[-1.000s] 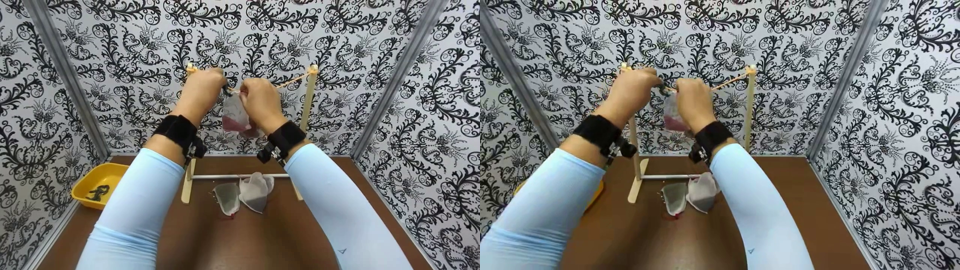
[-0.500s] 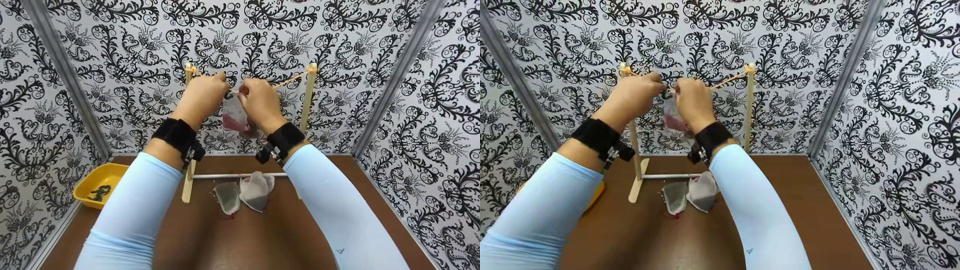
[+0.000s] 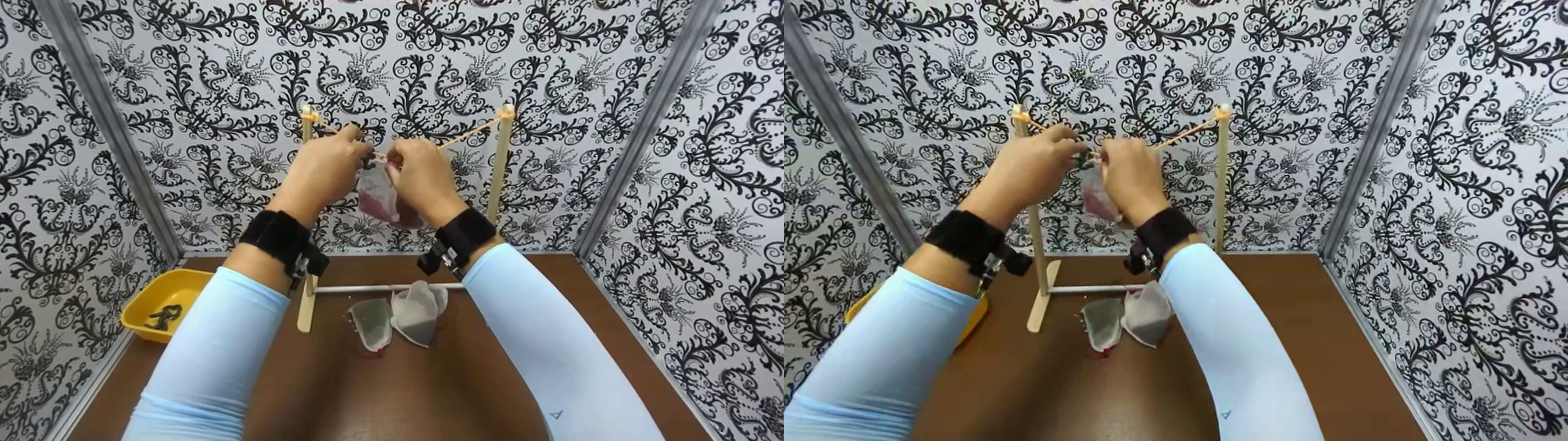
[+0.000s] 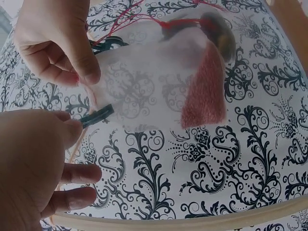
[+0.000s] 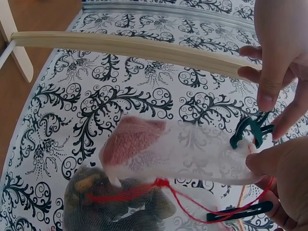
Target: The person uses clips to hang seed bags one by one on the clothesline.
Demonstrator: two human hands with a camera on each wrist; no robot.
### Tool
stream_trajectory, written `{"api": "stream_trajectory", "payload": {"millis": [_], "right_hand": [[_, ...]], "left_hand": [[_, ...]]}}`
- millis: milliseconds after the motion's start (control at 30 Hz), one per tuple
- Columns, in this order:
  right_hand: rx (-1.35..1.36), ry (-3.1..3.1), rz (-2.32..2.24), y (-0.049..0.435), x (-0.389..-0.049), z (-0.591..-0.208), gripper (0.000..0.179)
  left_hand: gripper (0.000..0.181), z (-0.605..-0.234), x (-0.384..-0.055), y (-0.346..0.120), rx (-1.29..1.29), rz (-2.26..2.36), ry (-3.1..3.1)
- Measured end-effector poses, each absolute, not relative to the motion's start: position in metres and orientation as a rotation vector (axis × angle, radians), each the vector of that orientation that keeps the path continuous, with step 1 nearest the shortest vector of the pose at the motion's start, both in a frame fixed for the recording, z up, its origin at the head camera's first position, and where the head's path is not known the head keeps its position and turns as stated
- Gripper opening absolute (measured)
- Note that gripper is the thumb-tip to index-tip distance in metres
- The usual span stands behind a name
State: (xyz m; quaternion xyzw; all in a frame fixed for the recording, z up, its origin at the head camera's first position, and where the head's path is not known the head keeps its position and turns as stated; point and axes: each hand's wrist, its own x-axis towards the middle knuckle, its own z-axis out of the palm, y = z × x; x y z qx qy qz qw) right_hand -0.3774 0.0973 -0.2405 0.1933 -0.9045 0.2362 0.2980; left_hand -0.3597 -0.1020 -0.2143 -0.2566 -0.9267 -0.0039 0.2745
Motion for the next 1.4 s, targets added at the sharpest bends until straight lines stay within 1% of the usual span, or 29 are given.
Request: {"api": "stream_trajectory", "payload": {"millis": [133,333,533,633,700,800,967,1067,1133,1200,1300,1400], "right_hand": [[0.550,-2.398,0.629,0.099,-0.375,-0.244,0.012],[0.611,-2.310,0.668,0.115,-0.367,-0.251,0.019],[0.566,-2.153,0.935,0.156,-0.354,-0.267,0.019],[0.501,-2.111,1.031,0.185,-0.352,-0.283,0.019],[0.448,-2.096,1.043,0.206,-0.354,-0.299,0.019],[0.360,-2.123,1.038,0.235,-0.357,-0.329,0.019],[0.185,-2.327,1.016,0.276,-0.361,-0.395,0.017],[0.095,-2.526,0.987,0.296,-0.360,-0.436,0.017],[0.042,-2.660,0.987,0.306,-0.359,-0.459,0.019],[0.011,-2.769,1.002,0.313,-0.357,-0.478,0.023],[-0.027,-2.887,1.068,0.318,-0.353,-0.501,0.027],[-0.005,-2.941,1.088,0.320,-0.350,-0.515,0.031]], "left_hand": [[0.038,-0.220,-0.355,-0.106,-0.685,-0.088,-2.459],[0.037,-0.242,-0.347,-0.122,-0.746,-0.316,-2.282],[0.025,-0.276,-0.339,-0.154,-0.722,-0.453,-2.132],[0.020,-0.300,-0.339,-0.176,-0.673,-0.483,-2.105],[0.018,-0.318,-0.338,-0.191,-0.616,-0.497,-2.125],[0.019,-0.347,-0.338,-0.217,-0.486,-0.543,-2.236],[0.034,-0.387,-0.335,-0.260,-0.187,-0.611,-2.566],[0.039,-0.408,-0.334,-0.287,-0.022,-0.636,-2.731],[0.044,-0.422,-0.335,-0.306,0.085,-0.652,-2.822],[0.045,-0.434,-0.336,-0.324,0.188,-0.644,-2.901],[0.038,-0.447,-0.330,-0.348,0.301,-0.589,-2.996],[0.017,-0.451,-0.318,-0.364,0.358,-0.534,-3.081]]}}
